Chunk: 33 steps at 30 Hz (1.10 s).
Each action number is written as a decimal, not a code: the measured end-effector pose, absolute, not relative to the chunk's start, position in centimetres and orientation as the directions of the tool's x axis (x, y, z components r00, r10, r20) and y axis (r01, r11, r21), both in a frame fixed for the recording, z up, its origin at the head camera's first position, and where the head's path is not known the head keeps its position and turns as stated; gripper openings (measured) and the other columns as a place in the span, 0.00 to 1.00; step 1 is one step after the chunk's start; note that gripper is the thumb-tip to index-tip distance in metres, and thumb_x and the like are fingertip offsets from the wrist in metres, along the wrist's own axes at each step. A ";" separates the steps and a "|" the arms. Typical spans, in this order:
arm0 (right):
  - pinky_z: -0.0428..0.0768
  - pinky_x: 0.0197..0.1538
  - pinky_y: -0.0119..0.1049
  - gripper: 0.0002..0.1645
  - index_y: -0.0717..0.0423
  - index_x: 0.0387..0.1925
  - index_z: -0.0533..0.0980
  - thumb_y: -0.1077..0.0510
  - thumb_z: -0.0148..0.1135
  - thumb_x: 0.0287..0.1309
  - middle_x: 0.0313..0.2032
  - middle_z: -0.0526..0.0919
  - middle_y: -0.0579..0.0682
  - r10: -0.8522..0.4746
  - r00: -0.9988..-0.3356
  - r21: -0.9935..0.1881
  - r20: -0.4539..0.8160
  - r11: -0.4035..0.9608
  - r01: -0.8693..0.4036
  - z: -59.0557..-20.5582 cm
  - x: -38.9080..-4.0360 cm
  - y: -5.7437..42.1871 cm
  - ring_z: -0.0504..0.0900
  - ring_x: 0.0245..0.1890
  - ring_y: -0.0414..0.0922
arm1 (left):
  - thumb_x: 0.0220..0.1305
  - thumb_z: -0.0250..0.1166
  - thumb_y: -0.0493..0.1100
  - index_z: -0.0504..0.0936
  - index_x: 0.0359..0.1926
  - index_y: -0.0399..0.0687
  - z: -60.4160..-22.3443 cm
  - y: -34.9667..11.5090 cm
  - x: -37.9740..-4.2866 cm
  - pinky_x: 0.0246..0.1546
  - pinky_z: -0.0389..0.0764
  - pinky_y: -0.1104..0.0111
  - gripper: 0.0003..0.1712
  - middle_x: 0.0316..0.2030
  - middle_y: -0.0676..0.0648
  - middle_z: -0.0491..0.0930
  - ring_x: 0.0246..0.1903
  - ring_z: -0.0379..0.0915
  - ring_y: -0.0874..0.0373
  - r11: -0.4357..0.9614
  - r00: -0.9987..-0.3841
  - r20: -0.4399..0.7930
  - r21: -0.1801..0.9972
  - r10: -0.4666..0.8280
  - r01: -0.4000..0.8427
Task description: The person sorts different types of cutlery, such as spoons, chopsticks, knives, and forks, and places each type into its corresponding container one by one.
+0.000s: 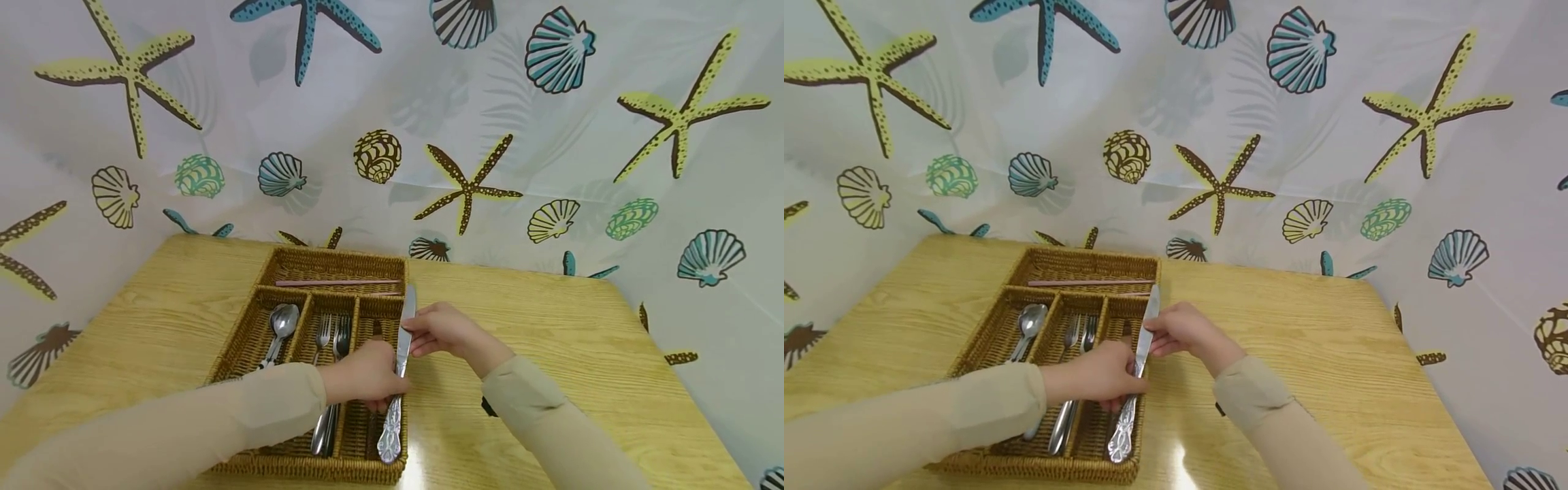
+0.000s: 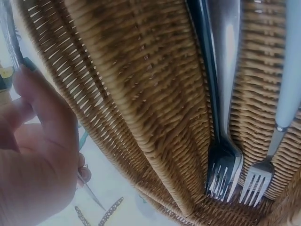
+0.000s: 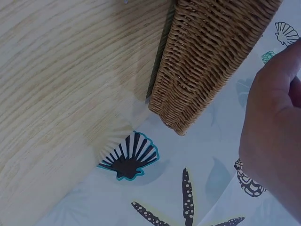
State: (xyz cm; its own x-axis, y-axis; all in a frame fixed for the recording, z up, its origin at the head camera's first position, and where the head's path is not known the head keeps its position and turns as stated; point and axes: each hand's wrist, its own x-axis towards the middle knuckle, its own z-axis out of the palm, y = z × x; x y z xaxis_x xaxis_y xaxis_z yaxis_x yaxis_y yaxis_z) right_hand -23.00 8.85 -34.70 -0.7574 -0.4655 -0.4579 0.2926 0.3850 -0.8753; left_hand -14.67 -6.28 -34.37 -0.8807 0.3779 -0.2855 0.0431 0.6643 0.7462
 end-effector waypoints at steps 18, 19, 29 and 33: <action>0.82 0.35 0.37 0.35 0.72 0.53 0.69 0.42 0.46 0.67 0.22 0.79 0.47 -0.404 -0.795 -0.841 -0.453 0.490 0.230 -34.5 -23.2 10.0 0.79 0.21 0.38 | 0.59 0.60 0.36 0.72 0.12 0.40 -34.9 -8.0 -15.5 0.18 0.79 0.69 0.19 0.05 0.50 0.71 0.06 0.67 0.64 0.687 -0.857 -0.442 0.711 0.267 -0.152; 0.82 0.35 0.37 0.35 0.72 0.53 0.69 0.42 0.46 0.67 0.22 0.79 0.47 -0.406 -0.794 -0.843 -0.451 0.487 0.230 -34.6 -23.2 10.1 0.79 0.21 0.38 | 0.59 0.60 0.36 0.72 0.12 0.40 -35.0 -8.0 -15.7 0.18 0.80 0.69 0.19 0.05 0.51 0.70 0.06 0.67 0.64 0.689 -0.854 -0.451 0.707 0.260 -0.163; 0.82 0.34 0.35 0.33 0.72 0.53 0.69 0.43 0.46 0.68 0.21 0.79 0.47 -0.407 -0.800 -0.859 -0.441 0.450 0.244 -35.0 -23.7 10.8 0.80 0.21 0.38 | 0.60 0.58 0.35 0.73 0.20 0.35 -35.5 -7.4 -16.1 0.21 0.81 0.67 0.12 0.07 0.47 0.73 0.06 0.68 0.64 0.695 -0.824 -0.515 0.683 0.238 -0.226; 0.82 0.32 0.34 0.34 0.72 0.54 0.68 0.43 0.46 0.67 0.22 0.79 0.47 -0.418 -0.799 -0.866 -0.432 0.439 0.238 -34.9 -23.6 10.8 0.79 0.20 0.38 | 0.61 0.58 0.35 0.74 0.21 0.34 -35.4 -6.9 -15.9 0.21 0.81 0.67 0.12 0.17 0.36 0.81 0.06 0.68 0.63 0.717 -0.808 -0.542 0.657 0.233 -0.233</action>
State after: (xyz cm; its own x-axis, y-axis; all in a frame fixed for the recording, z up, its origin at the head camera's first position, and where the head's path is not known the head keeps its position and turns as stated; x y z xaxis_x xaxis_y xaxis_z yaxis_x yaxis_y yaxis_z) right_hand -23.62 10.84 -34.89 -0.7992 -0.4182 -0.4316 0.2379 0.4393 -0.8663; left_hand -15.93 -6.89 -35.45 -0.8077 0.2333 -0.5415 -0.2332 0.7171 0.6568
